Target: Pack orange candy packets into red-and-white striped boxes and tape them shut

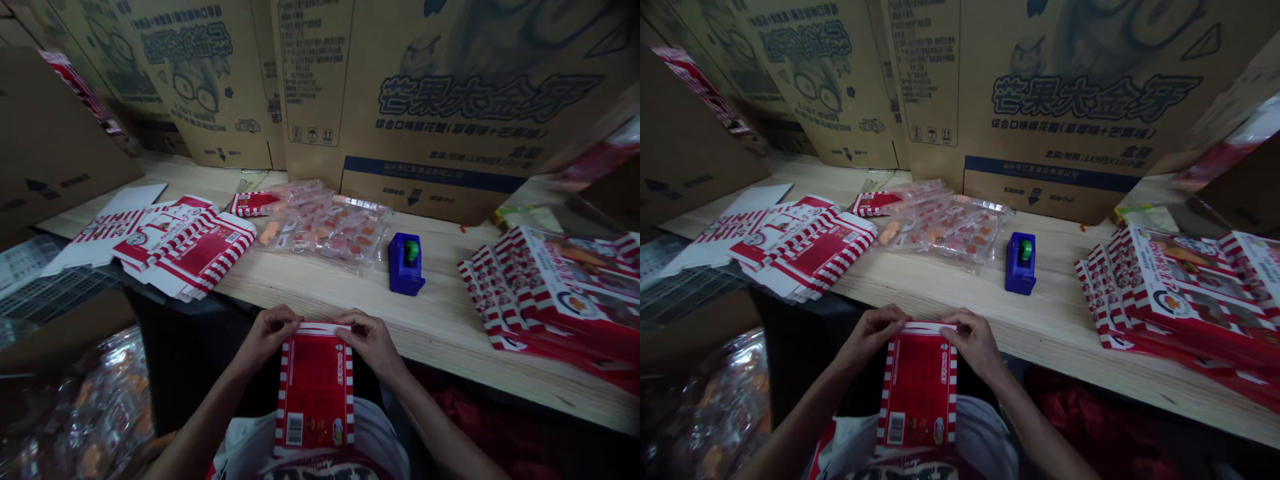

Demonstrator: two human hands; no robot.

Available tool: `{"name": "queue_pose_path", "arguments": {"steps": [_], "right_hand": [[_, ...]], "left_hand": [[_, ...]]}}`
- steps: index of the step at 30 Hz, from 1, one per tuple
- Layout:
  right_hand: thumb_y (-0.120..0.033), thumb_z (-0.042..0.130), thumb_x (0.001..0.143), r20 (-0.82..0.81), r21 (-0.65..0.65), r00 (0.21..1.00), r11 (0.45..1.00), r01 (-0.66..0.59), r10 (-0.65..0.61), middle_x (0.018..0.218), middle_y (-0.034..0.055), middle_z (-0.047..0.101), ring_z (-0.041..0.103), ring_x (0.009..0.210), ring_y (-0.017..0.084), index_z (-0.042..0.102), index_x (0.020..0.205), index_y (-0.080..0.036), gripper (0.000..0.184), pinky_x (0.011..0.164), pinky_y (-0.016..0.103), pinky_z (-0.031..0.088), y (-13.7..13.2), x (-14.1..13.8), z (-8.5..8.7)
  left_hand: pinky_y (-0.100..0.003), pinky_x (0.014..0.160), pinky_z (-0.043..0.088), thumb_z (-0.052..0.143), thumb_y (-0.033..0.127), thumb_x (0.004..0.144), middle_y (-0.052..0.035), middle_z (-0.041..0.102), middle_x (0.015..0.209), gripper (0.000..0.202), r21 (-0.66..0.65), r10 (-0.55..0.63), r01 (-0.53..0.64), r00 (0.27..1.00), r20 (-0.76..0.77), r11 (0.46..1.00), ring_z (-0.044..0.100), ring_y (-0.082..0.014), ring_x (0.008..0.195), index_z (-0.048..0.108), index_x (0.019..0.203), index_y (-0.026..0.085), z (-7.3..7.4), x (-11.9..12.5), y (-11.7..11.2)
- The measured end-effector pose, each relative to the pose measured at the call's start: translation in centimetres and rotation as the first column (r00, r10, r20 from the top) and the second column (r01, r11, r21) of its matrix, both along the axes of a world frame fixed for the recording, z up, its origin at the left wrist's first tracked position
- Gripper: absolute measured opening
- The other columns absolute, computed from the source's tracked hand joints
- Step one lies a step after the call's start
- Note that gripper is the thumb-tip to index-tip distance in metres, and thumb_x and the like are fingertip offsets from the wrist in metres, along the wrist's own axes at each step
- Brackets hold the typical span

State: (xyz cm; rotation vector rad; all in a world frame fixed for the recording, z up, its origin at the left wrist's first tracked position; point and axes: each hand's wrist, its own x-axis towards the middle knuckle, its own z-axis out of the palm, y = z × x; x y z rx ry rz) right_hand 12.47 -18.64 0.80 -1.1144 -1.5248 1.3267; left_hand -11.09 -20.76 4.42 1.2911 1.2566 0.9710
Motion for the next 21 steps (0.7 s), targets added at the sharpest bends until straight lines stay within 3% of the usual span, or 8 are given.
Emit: {"name": "queue_pose_path", "arguments": {"steps": [3, 8, 13, 17, 21], "right_hand": [[-0.031, 0.074, 0.072, 0.027, -0.064, 0.999, 0.998, 0.019, -0.017, 0.082, 0.0051, 0.073, 0.066, 0.073, 0.02, 0.072, 0.088, -0.018, 0.02, 0.065, 0.03, 0.052, 0.6, 0.5, 0.7], [-0.033, 0.074, 0.07, 0.004, -0.095, 1.0, 0.995, 0.011, -0.011, 0.058, -0.0011, 0.063, 0.055, 0.052, 0.014, 0.068, 0.072, -0.017, 0.018, 0.049, 0.024, 0.043, 1.9, 1.1, 2.2], [-0.032, 0.068, 0.077, 0.015, -0.012, 0.999, 0.999, 0.051, -0.051, 0.062, 0.0005, 0.064, 0.057, 0.059, 0.015, 0.064, 0.065, -0.017, 0.02, 0.055, 0.025, 0.044, 1.1, 2.3, 3.0], [-0.034, 0.068, 0.08, 0.013, 0.051, 0.986, 0.985, 0.167, -0.168, 0.079, 0.004, 0.071, 0.065, 0.072, 0.019, 0.068, 0.077, -0.019, 0.014, 0.064, 0.028, 0.05, -0.7, 3.5, 2.5], [-0.03, 0.067, 0.081, -0.031, 0.083, 0.942, 0.938, 0.336, -0.335, 0.089, 0.0055, 0.073, 0.067, 0.085, 0.022, 0.068, 0.077, -0.021, 0.01, 0.078, 0.032, 0.053, -2.5, 4.3, 0.8]], "left_hand": [[-0.024, 0.06, 0.044, 0.074, 0.036, 0.073, -0.0037, 0.066, 0.07, 0.021, -0.031, 0.009, -0.008, 1.0, 0.028, 0.999, 0.058, -0.0151, 0.065, 0.075, 0.078, 0.015, 0.3, 0.3, 0.6], [-0.024, 0.053, 0.044, 0.077, 0.035, 0.068, -0.0036, 0.069, 0.062, 0.022, -0.176, -0.031, 0.057, 0.989, 0.146, 0.983, 0.058, -0.014, 0.053, 0.073, 0.069, 0.014, 0.8, 0.8, 2.6], [-0.024, 0.06, 0.045, 0.073, 0.033, 0.074, -0.004, 0.068, 0.067, 0.022, -0.066, -0.161, 0.171, 0.977, 0.137, 0.983, 0.06, -0.0146, 0.062, 0.072, 0.065, 0.013, 1.1, 1.7, 3.6], [-0.029, 0.074, 0.049, 0.073, 0.031, 0.076, -0.0079, 0.071, 0.086, 0.017, 0.012, -0.237, 0.239, 0.958, 0.161, 0.971, 0.064, -0.02, 0.081, 0.074, 0.082, 0.015, 0.0, 3.2, 3.2], [-0.033, 0.079, 0.051, 0.078, 0.029, 0.071, -0.0084, 0.072, 0.098, 0.029, -0.156, -0.111, 0.187, 0.91, 0.399, 0.97, 0.066, -0.0224, 0.086, 0.073, 0.097, 0.017, -2.2, 5.5, 2.4]]}}
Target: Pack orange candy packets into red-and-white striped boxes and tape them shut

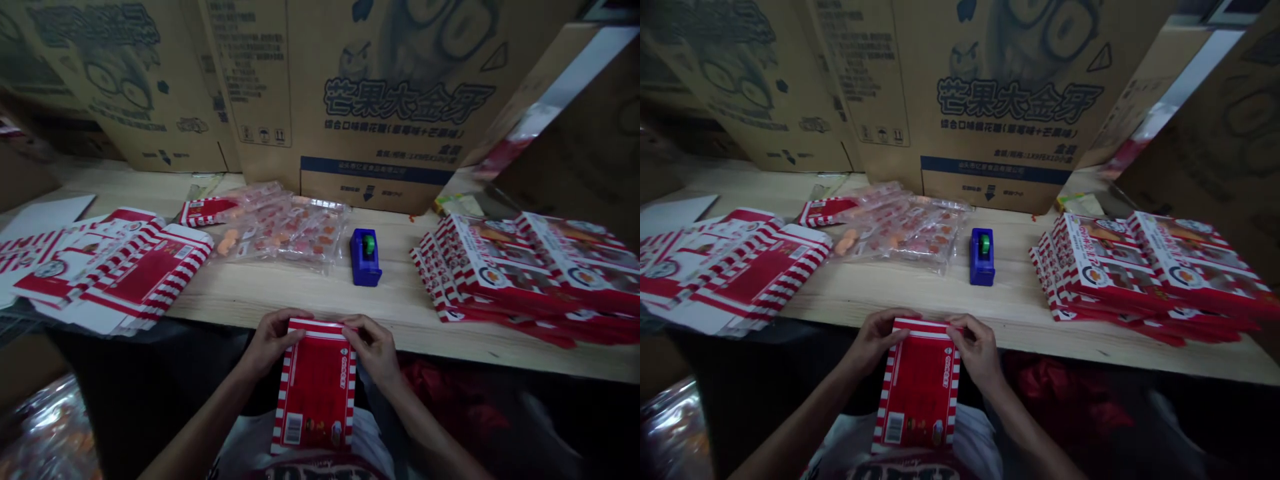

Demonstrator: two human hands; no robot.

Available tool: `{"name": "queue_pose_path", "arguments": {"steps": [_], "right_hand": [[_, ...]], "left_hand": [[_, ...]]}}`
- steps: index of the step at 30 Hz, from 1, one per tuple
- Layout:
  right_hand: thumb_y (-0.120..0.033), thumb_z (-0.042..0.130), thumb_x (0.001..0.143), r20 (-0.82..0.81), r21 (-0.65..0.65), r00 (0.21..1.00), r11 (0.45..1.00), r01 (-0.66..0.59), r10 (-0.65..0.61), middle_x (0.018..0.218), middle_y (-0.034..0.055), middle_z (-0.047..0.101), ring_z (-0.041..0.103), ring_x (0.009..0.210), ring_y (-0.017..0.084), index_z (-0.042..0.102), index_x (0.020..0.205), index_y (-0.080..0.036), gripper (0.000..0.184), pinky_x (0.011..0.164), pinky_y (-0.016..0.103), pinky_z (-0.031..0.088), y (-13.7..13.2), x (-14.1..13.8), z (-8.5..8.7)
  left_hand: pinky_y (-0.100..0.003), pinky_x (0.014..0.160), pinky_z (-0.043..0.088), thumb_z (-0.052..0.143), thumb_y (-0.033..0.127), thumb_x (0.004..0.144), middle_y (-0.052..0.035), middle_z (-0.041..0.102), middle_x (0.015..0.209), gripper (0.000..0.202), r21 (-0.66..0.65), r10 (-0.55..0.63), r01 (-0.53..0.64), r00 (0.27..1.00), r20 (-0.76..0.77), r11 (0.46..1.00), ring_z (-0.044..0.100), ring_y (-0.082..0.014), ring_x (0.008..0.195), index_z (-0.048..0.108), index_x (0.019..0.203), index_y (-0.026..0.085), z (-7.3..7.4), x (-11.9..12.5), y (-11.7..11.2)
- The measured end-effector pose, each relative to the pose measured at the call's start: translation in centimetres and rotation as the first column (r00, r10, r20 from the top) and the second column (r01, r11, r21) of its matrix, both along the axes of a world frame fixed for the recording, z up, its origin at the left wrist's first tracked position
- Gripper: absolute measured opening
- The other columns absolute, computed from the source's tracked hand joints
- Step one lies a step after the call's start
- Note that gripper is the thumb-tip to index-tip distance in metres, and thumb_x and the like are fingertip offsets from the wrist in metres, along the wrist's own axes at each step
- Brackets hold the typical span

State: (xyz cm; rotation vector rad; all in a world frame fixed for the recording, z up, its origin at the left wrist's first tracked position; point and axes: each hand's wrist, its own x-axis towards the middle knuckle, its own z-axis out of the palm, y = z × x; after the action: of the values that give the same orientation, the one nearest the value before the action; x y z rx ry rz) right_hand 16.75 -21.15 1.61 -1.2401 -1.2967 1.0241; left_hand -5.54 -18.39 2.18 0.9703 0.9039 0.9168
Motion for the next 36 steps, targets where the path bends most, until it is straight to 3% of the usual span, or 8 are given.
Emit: {"name": "queue_pose_path", "arguments": {"steps": [3, 7, 10, 14, 18, 21, 29, 36], "right_hand": [[-0.029, 0.066, 0.083, -0.018, -0.005, 0.996, 0.996, 0.091, -0.091, 0.092, 0.0058, 0.073, 0.067, 0.089, 0.021, 0.067, 0.076, -0.022, 0.01, 0.081, 0.034, 0.052, -1.0, 0.3, -0.9], [-0.031, 0.065, 0.084, -0.009, -0.007, 0.998, 0.998, 0.068, -0.068, 0.094, 0.007, 0.072, 0.067, 0.09, 0.021, 0.068, 0.078, -0.021, 0.012, 0.08, 0.033, 0.052, -0.3, 1.2, -0.9], [-0.037, 0.064, 0.082, 0.016, 0.052, 0.978, 0.977, 0.209, -0.21, 0.102, 0.0096, 0.069, 0.065, 0.094, 0.022, 0.068, 0.082, -0.019, 0.018, 0.075, 0.031, 0.052, 2.6, 2.6, -0.7], [-0.046, 0.064, 0.076, 0.084, 0.055, 0.845, 0.849, 0.525, -0.528, 0.089, 0.0067, 0.065, 0.059, 0.076, 0.018, 0.068, 0.087, -0.017, 0.031, 0.064, 0.028, 0.048, 8.2, 4.8, -0.9], [-0.039, 0.074, 0.057, 0.106, 0.019, 0.806, 0.811, 0.584, -0.583, 0.065, 0.0004, 0.059, 0.05, 0.059, 0.014, 0.068, 0.062, -0.017, 0.023, 0.059, 0.027, 0.043, 11.8, 5.5, -1.6], [-0.037, 0.074, 0.054, 0.071, -0.012, 0.787, 0.788, 0.615, -0.613, 0.057, -0.0013, 0.056, 0.046, 0.053, 0.012, 0.068, 0.055, -0.017, 0.021, 0.054, 0.026, 0.04, 12.8, 5.0, -2.0], [-0.044, 0.074, 0.057, -0.167, -0.043, 0.722, 0.737, 0.675, -0.671, 0.071, 0.0022, 0.061, 0.054, 0.06, 0.013, 0.067, 0.063, -0.014, 0.031, 0.056, 0.028, 0.046, 11.6, 3.6, -2.6], [-0.046, 0.074, 0.058, -0.265, -0.043, 0.719, 0.752, 0.657, -0.643, 0.077, 0.0026, 0.061, 0.055, 0.068, 0.014, 0.062, 0.06, -0.015, 0.033, 0.071, 0.033, 0.049, 8.1, 2.6, -5.4]], "left_hand": [[-0.034, 0.08, 0.051, 0.08, 0.027, 0.067, -0.0075, 0.072, 0.103, 0.028, -0.078, 0.061, -0.053, 0.993, 0.103, 0.996, 0.067, -0.022, 0.087, 0.072, 0.092, 0.019, -1.0, 1.8, 0.1], [-0.031, 0.078, 0.049, 0.08, 0.026, 0.066, -0.0056, 0.073, 0.087, 0.015, -0.013, 0.081, -0.08, 0.994, 0.072, 0.997, 0.065, -0.0195, 0.081, 0.068, 0.069, 0.016, -1.1, 3.1, 1.2], [-0.03, 0.077, 0.047, 0.079, 0.027, 0.068, -0.0057, 0.072, 0.082, 0.018, 0.025, 0.049, -0.05, 0.998, 0.033, 0.998, 0.064, -0.019, 0.079, 0.066, 0.063, 0.015, -1.0, 3.1, 2.0], [-0.03, 0.078, 0.045, 0.077, 0.028, 0.07, -0.0053, 0.071, 0.082, 0.018, 0.056, 0.009, -0.01, 1.0, 0.025, 0.998, 0.062, -0.019, 0.079, 0.064, 0.064, 0.016, -1.4, 2.4, 2.6], [-0.027, 0.077, 0.043, 0.075, 0.03, 0.073, -0.0034, 0.068, 0.081, 0.015, 0.087, -0.033, 0.033, 0.999, -0.005, 0.996, 0.06, -0.0185, 0.081, 0.067, 0.071, 0.017, -1.9, 1.7, 3.0], [-0.026, 0.073, 0.042, 0.073, 0.033, 0.074, -0.0028, 0.063, 0.08, 0.017, 0.11, -0.08, 0.084, 0.996, -0.036, 0.99, 0.057, -0.0174, 0.077, 0.072, 0.075, 0.017, -2.1, 1.5, 3.1], [-0.028, 0.079, 0.045, 0.081, 0.029, 0.063, -0.0063, 0.068, 0.088, 0.02, 0.048, -0.095, 0.096, 0.995, -0.007, 0.994, 0.061, -0.0201, 0.084, 0.067, 0.063, 0.015, -2.0, 2.0, 3.2], [-0.027, 0.069, 0.048, 0.081, 0.027, 0.061, -0.0051, 0.07, 0.083, 0.019, -0.089, -0.036, 0.039, 0.999, 0.038, 0.995, 0.062, -0.018, 0.074, 0.067, 0.067, 0.015, -2.6, 2.0, 2.8]]}}
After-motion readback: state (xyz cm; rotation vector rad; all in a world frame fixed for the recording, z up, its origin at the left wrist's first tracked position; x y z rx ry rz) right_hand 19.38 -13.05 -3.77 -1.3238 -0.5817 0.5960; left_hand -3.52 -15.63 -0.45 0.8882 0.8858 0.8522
